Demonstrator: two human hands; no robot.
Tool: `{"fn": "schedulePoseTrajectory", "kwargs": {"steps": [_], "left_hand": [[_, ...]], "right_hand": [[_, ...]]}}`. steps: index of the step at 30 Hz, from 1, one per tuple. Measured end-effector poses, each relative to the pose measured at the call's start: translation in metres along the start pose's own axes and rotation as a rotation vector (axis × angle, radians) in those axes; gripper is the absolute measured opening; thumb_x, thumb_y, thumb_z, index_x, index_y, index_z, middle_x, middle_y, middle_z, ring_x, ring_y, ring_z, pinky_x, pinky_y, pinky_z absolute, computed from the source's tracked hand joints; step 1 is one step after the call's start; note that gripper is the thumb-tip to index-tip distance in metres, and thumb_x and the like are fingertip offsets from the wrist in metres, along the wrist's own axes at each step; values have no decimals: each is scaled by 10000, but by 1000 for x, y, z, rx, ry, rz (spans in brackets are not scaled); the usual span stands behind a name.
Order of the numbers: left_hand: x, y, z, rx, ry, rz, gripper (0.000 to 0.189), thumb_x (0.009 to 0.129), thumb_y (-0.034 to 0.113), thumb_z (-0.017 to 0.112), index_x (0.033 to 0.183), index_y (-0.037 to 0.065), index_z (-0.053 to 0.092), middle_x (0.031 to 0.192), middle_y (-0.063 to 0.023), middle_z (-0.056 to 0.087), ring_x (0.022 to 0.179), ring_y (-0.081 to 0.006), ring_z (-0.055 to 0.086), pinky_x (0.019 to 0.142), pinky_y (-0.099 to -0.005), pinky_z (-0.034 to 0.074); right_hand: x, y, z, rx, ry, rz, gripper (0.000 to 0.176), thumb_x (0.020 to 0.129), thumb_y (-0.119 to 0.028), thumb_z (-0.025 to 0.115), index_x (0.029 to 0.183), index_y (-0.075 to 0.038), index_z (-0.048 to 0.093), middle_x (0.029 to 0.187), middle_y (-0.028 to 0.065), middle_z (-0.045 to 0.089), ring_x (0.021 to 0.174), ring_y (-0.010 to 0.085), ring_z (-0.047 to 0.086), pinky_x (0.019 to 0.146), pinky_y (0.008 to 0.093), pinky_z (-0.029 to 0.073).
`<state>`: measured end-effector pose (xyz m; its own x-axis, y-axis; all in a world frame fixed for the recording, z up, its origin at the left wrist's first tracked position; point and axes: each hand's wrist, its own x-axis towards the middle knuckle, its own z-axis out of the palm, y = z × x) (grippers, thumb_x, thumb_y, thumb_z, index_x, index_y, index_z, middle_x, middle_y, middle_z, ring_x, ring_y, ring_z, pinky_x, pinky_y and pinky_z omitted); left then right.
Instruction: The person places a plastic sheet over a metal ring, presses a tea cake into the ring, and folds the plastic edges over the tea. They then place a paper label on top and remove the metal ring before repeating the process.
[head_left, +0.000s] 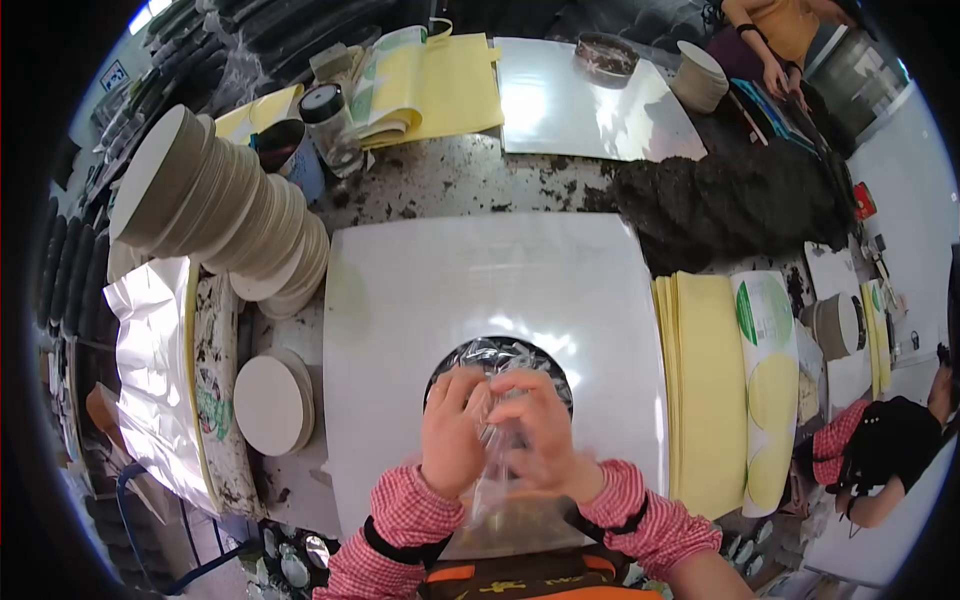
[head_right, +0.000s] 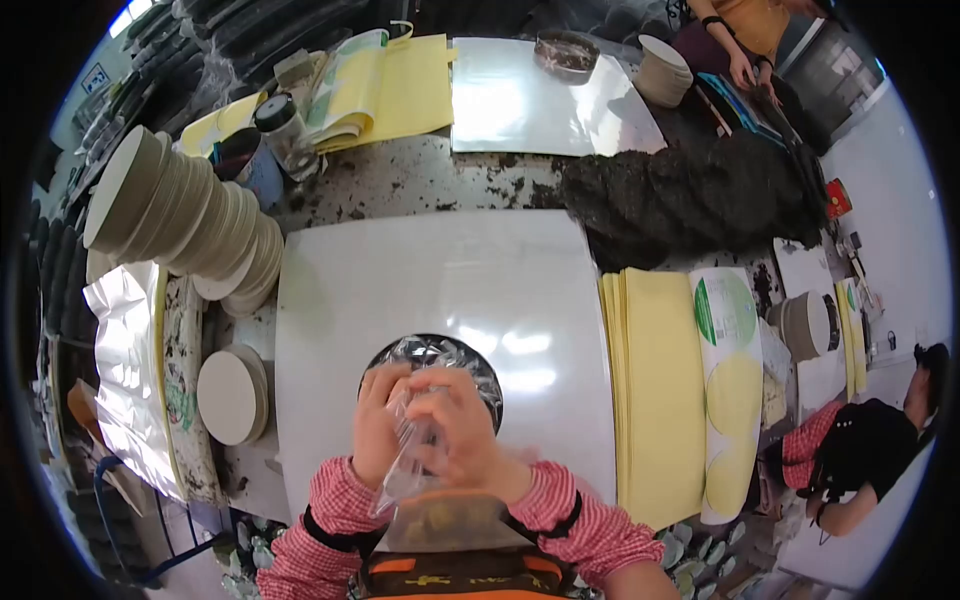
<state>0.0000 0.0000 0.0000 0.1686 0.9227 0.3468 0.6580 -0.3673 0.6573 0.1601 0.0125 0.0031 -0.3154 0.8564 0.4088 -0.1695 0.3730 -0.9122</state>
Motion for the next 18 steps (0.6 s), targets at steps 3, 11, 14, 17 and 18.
{"fn": "schedulePoseTrajectory", "kwargs": {"steps": [3,11,14,17,18], "left_hand": [[11,0,14,195,-30,-4,533,685,86,726,1199,74,588,1161,-117,576,1077,-352,559,969,-429,451],[9,2,6,99,-130,57,860,643,168,791,1402,-4,423,1394,-193,481,1306,-393,446,1120,-474,344],[10,3,3,234,-177,106,827,675,180,785,1399,-20,438,1424,-189,476,1374,-357,410,1157,-473,310],[9,2,5,185,-195,127,813,704,182,776,1416,-4,433,1469,-195,440,1409,-364,369,1182,-485,267],[9,6,3,179,-199,135,724,754,137,733,1407,9,447,1474,-202,431,1408,-379,360,1179,-495,266]], "right_hand": [[-13,-21,-5,-473,14,66,235,774,-144,733,972,-49,650,1167,143,597,1054,347,562,861,427,494],[11,28,-4,-1021,-59,16,107,720,-42,691,799,-6,630,976,129,583,960,321,573,761,417,502],[17,-12,-20,-868,-107,82,87,738,-46,661,806,0,631,932,134,596,880,318,597,737,413,510],[14,1,-21,-788,-185,192,90,765,-52,629,830,11,630,870,151,598,775,336,615,709,420,514],[10,16,-14,-854,-146,109,98,759,-54,641,841,-1,632,873,153,593,790,342,615,701,424,509]]}}
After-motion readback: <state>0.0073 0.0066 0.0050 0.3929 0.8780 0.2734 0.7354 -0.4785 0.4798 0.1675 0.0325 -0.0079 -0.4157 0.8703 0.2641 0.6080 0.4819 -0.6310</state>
